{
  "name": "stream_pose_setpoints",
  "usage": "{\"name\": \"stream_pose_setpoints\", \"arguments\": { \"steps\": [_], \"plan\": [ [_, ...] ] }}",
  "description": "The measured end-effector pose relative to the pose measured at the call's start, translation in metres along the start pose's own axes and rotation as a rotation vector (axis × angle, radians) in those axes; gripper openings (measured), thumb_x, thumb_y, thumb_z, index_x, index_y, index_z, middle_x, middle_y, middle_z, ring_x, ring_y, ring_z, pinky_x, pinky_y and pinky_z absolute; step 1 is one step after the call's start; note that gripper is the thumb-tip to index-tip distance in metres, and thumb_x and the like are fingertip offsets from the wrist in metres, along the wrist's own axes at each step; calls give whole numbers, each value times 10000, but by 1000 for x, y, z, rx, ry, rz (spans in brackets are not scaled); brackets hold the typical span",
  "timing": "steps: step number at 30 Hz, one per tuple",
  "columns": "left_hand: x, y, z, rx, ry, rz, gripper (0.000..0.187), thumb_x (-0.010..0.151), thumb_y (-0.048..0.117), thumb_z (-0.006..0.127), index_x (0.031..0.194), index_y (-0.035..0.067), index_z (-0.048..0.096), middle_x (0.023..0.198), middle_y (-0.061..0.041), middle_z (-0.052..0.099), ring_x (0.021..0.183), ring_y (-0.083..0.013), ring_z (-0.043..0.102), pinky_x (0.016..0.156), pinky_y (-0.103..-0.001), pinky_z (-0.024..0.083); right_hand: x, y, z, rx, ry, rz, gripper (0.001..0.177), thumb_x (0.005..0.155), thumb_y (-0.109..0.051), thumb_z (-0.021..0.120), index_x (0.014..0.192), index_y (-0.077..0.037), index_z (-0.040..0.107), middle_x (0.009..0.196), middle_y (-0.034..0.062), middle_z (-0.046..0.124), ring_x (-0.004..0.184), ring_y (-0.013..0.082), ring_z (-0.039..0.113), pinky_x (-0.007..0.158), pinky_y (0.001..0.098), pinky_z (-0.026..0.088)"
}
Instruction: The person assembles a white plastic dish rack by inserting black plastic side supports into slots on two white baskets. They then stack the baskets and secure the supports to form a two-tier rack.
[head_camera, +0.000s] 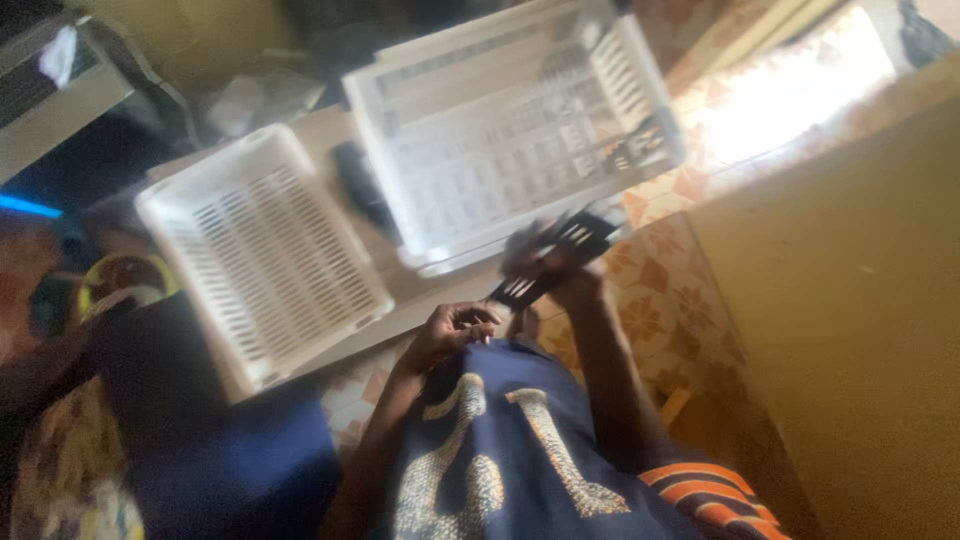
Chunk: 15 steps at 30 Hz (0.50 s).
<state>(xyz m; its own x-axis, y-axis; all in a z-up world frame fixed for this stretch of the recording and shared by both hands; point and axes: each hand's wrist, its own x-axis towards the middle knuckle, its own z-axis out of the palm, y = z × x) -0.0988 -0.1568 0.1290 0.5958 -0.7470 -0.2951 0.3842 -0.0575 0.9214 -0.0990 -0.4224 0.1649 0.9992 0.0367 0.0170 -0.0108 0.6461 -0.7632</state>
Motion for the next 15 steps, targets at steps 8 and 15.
{"name": "stream_pose_setpoints", "arguments": {
  "steps": [8,15],
  "plan": [
    [106,107,89,479,116,438,102,922,201,785,984,123,762,920,-19,791,767,-91,730,652,-257,582,41,-195,-40,134,31,-483,191,972,-261,594,1019,-81,553,841,50,512,716,180,498,692,349,462],
    [208,175,162,783,624,662,497,798,238,888,1210,124,635,864,-28,673,706,-139,658,613,-271,554,91,-253,-74,-33,119,-574,204,900,-182,615,1048,-54,555,843,82,522,706,206,497,639,359,461]
  ]
}}
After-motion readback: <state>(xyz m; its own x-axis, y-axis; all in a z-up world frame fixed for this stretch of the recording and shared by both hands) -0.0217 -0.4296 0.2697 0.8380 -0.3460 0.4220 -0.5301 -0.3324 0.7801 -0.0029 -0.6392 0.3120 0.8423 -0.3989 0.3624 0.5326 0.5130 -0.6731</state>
